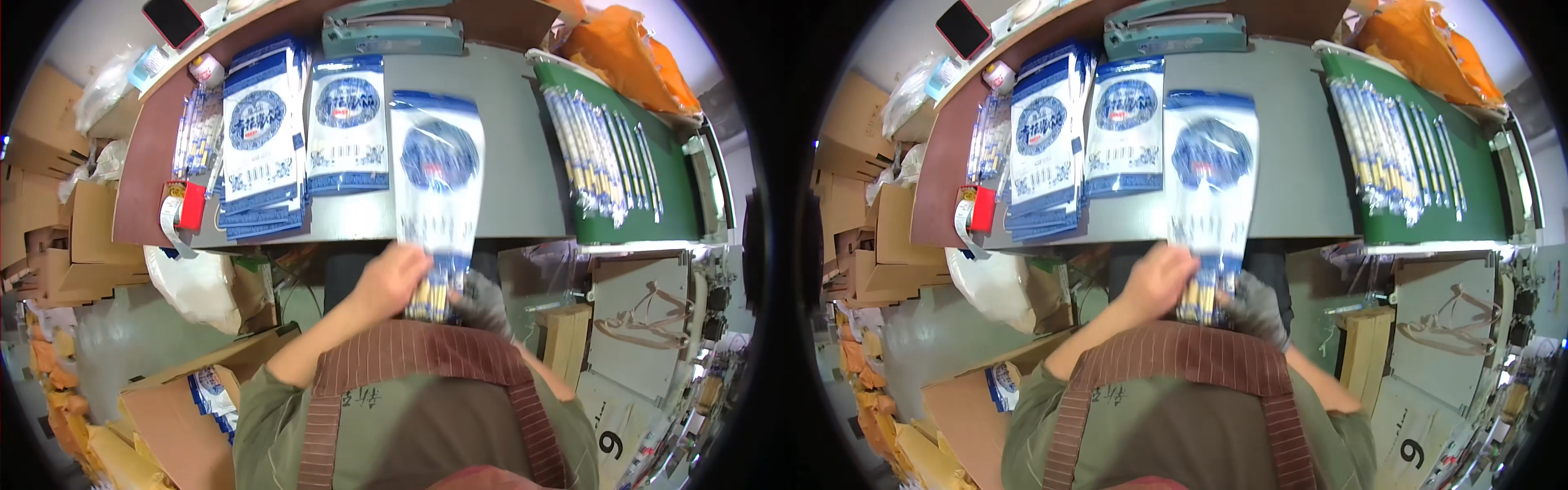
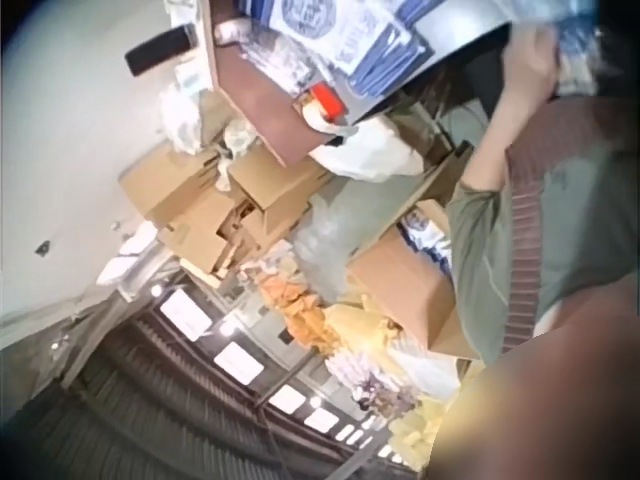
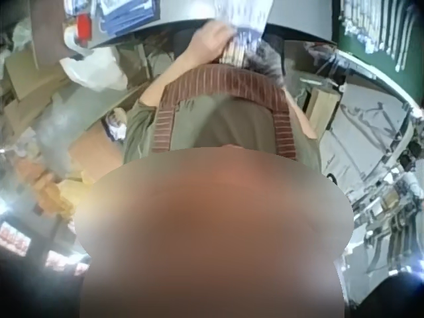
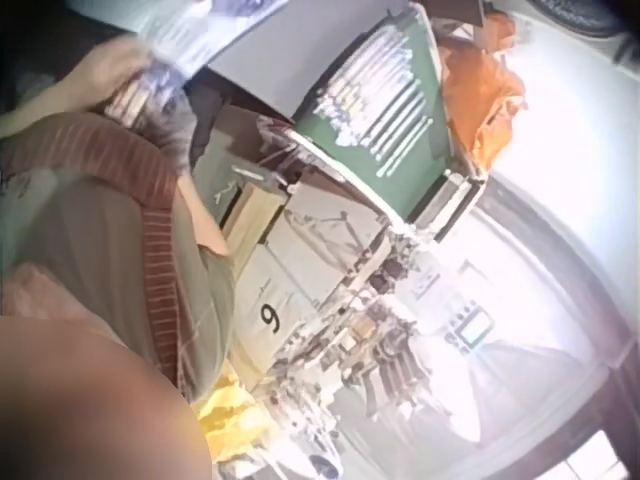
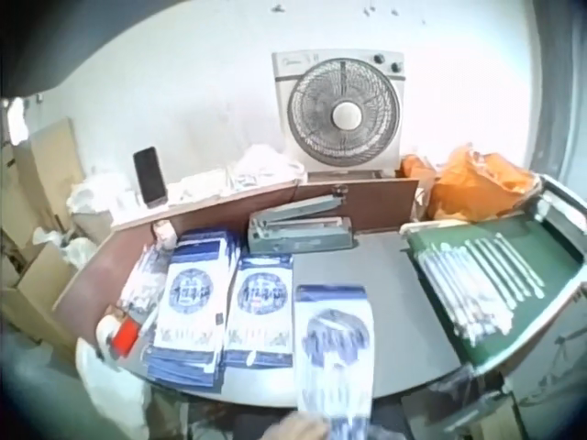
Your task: Packaging stacks of small packets into blue plastic bags and placing them into a cardboard box.
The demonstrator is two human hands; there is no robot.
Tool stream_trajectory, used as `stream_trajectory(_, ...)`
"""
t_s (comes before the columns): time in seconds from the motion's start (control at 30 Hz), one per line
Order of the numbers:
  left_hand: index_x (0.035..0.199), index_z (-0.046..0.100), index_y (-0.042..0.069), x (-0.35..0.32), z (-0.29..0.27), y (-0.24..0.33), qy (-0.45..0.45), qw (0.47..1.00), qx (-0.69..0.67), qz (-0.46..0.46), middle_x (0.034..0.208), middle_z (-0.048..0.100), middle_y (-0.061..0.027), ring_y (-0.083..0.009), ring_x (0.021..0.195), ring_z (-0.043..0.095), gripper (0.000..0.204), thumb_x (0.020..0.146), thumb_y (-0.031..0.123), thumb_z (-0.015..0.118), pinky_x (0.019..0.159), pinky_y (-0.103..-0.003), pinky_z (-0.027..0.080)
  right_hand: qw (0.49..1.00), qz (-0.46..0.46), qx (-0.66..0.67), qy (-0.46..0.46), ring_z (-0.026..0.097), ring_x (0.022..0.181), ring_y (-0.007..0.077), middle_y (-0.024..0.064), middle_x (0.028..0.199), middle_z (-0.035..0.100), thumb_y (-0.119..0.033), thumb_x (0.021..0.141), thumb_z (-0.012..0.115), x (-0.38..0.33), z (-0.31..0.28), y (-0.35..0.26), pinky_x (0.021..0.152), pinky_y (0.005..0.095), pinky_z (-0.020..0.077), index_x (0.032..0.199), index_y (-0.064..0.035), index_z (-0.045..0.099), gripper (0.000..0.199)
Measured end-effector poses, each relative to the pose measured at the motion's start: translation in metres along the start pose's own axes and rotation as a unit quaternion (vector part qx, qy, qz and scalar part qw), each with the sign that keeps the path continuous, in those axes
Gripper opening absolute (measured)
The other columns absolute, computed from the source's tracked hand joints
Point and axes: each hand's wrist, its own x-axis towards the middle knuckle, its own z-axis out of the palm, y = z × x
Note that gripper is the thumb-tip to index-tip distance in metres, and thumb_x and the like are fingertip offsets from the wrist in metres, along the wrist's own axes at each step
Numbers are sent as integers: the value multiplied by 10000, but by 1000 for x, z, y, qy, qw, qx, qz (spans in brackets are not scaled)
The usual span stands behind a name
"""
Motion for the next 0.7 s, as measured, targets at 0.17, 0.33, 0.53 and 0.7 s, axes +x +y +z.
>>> stream_trajectory(0.17,1128,585,29,-8,-5,2,26,992,38,-115,1049,570,-147,-366,986,554,446,698,54,700,874,-427,457,901,-148,-365,185,645,763,427,193,834,631,-166,772,683,27,5,-19,688,464,532,1268,-156,350,597)
stream_trajectory(0.33,1007,595,23,28,-13,-35,96,985,4,-146,840,568,-125,-301,662,590,183,834,57,645,585,-384,483,886,-266,-314,214,605,756,406,239,929,619,-25,823,569,83,-4,-56,692,485,479,1367,-117,439,567)
stream_trajectory(0.53,1100,559,29,-3,-15,-3,16,987,44,-154,1009,581,-132,-302,823,616,343,797,89,708,701,-361,511,887,-312,-305,151,645,973,311,219,1113,638,30,847,495,25,-21,9,883,384,493,1344,-37,497,502)
stream_trajectory(0.7,1282,478,38,33,-13,-2,-137,945,-200,-218,1226,454,-132,-249,941,588,534,779,17,655,806,-317,510,961,-204,-103,158,589,1020,151,105,1163,639,9,891,409,42,-22,-10,917,266,453,1357,-32,501,477)
